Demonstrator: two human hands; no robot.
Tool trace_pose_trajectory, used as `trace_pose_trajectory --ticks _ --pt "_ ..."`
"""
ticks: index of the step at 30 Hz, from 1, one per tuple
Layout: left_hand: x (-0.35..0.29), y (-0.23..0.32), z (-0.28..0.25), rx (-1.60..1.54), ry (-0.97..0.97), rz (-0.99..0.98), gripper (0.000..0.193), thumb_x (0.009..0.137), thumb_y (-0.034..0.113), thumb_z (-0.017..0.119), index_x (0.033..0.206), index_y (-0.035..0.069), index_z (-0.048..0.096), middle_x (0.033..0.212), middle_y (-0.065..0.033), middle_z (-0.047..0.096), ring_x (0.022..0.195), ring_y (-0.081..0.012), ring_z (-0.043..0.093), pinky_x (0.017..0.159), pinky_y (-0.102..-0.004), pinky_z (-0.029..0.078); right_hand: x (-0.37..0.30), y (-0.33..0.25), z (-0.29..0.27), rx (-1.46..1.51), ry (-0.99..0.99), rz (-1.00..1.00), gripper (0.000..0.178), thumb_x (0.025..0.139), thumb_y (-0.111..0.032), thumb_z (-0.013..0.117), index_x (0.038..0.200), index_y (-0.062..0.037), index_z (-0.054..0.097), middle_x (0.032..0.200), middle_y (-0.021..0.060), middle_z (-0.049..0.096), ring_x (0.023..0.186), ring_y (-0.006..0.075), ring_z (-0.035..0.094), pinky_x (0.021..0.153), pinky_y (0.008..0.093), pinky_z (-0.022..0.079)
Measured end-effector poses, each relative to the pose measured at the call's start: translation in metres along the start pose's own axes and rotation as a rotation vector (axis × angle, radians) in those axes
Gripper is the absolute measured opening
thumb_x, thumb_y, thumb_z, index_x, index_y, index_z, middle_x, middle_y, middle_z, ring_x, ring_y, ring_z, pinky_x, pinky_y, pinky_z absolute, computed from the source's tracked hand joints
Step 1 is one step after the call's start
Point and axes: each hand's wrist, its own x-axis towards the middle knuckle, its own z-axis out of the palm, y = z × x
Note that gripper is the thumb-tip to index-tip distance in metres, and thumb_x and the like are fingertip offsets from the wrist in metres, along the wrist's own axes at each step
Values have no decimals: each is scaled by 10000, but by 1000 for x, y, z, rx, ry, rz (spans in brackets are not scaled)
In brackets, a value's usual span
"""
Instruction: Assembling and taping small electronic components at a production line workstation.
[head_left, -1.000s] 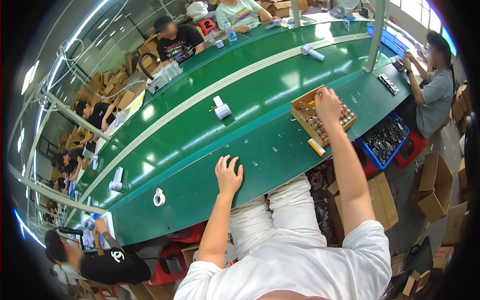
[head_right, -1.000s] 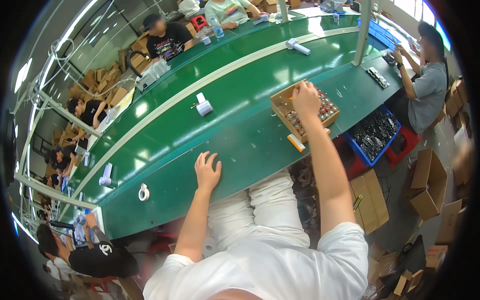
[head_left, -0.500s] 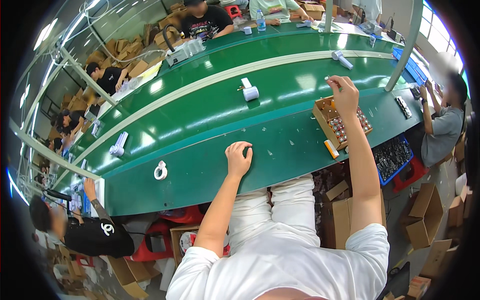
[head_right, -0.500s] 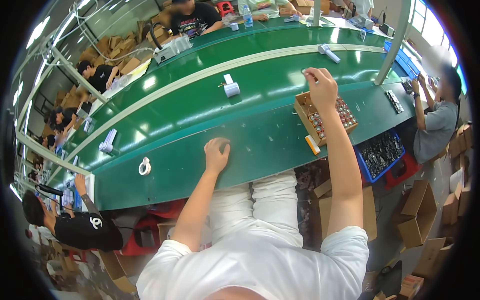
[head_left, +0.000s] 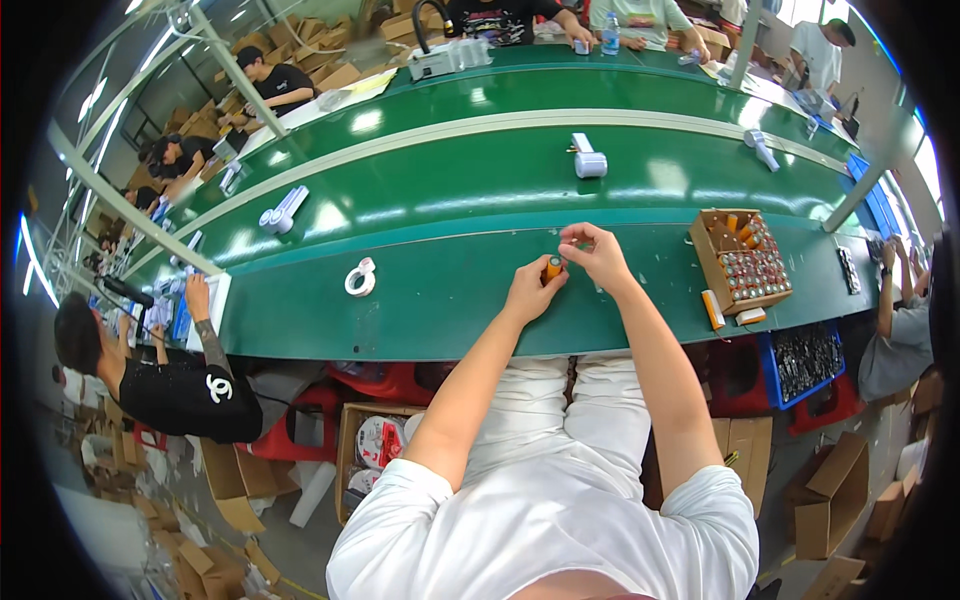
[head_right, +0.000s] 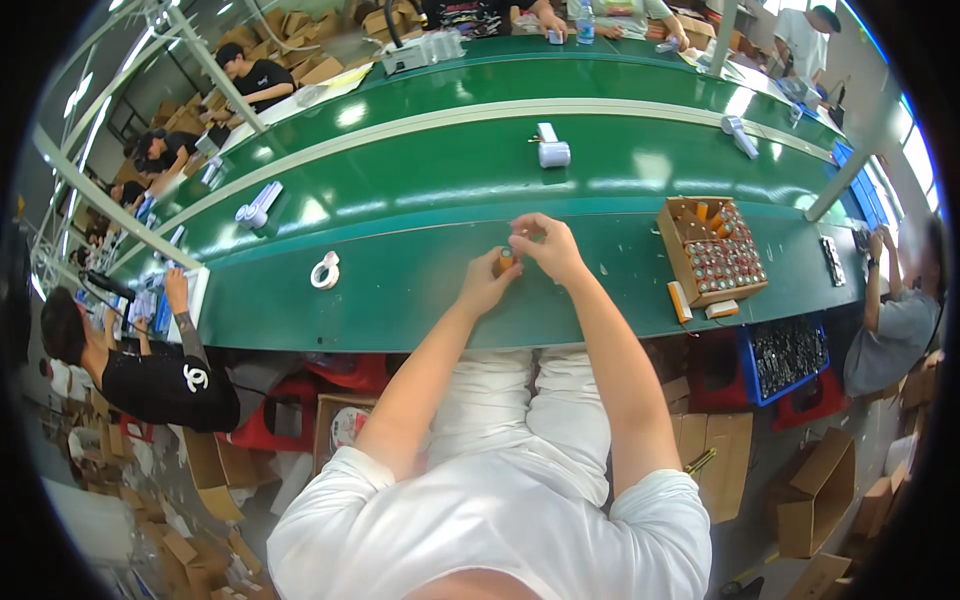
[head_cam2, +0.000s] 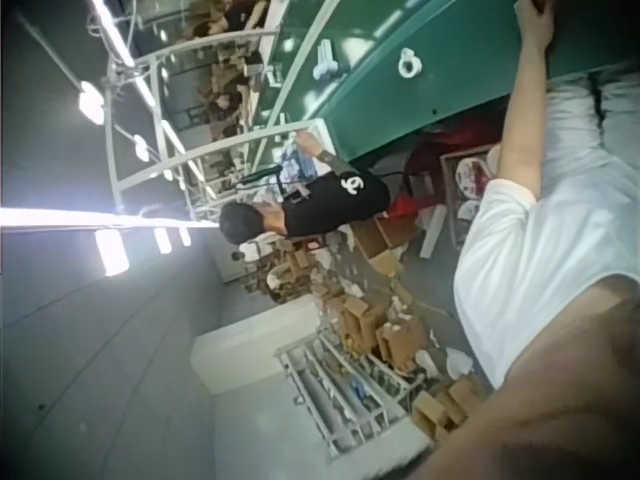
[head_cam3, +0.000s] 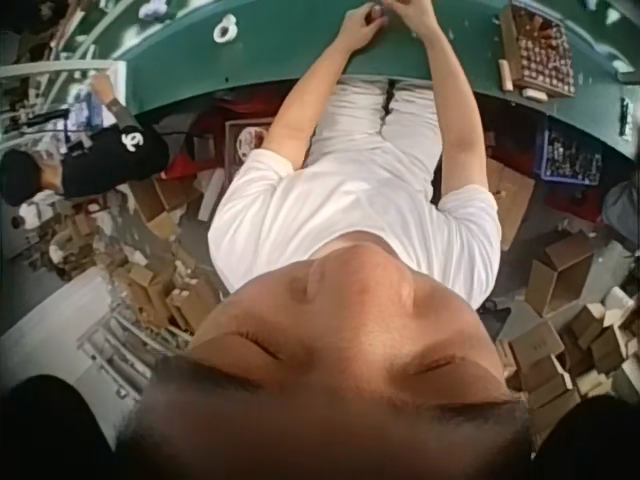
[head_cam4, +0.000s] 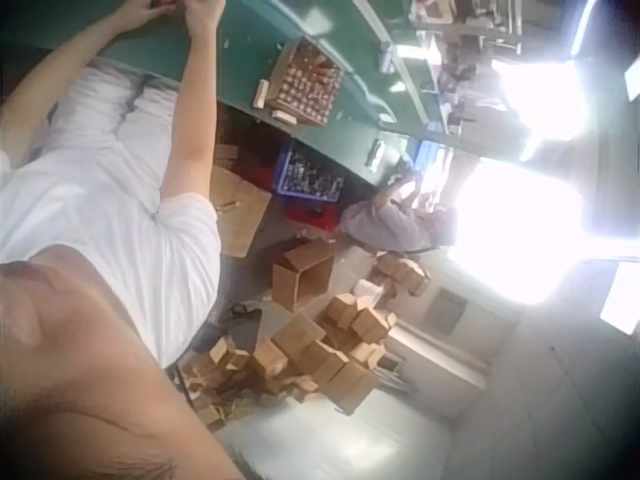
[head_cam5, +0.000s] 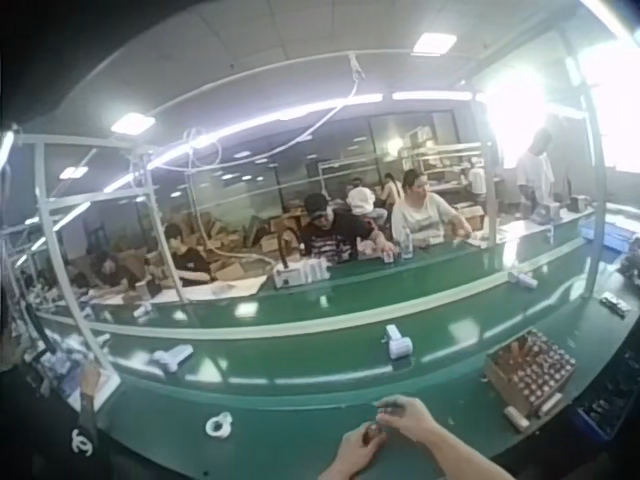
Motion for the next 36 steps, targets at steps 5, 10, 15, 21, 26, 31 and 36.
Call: trace_pose_trajectory --ticks 5,10,15,21,26,31,36 --pt "1 -11 3 -130 237 6 464 811 218 730 1159 30 487 865 -158 688 734 -275 677 683 -340 526 -6 34 19 -60 -120 -207 443 789 -92 708 1208 -9 591 1117 77 628 1084 174 538 902 316 447" --pt "3 10 1 -24 191 106 600 817 165 730 1281 29 374 979 -150 671 861 -203 668 705 -298 516 3 47 2 244 18 -72 249 917 -99 586 1129 32 598 1121 122 628 1004 206 596 915 308 453" --pt "-10 3 -28 -203 259 -89 334 848 165 680 1127 29 557 967 -124 663 876 -217 653 742 -300 508 -2 42 -1 713 160 26 204 993 -171 481 1155 -47 491 1034 128 603 957 243 618 863 394 523" --pt "-63 -8 -164 562 766 -159 232 825 172 649 1020 61 589 892 -112 587 741 -262 601 693 -382 494 -2 38 -5 749 145 82 222 1014 -264 439 1138 -93 507 878 44 569 744 145 556 649 301 489" --pt "-95 -47 -243 958 643 -724 446 770 284 752 1089 65 530 1074 -196 484 905 -394 590 746 -452 500 2 32 1 687 142 113 229 1017 -273 430 1130 -91 511 818 25 538 684 113 510 562 257 408" --pt "-58 -32 -199 797 661 -225 279 751 197 768 939 64 611 1116 -190 455 954 -372 554 807 -424 478 -1 21 2 643 165 102 129 974 -198 527 1042 -89 523 784 15 521 660 99 503 516 233 383" --pt "4 6 -96 526 620 148 286 840 256 700 987 20 634 1170 -143 509 975 -324 562 835 -389 457 -1 27 8 645 165 83 222 870 -121 681 839 -123 461 694 -24 441 553 81 449 445 229 322"
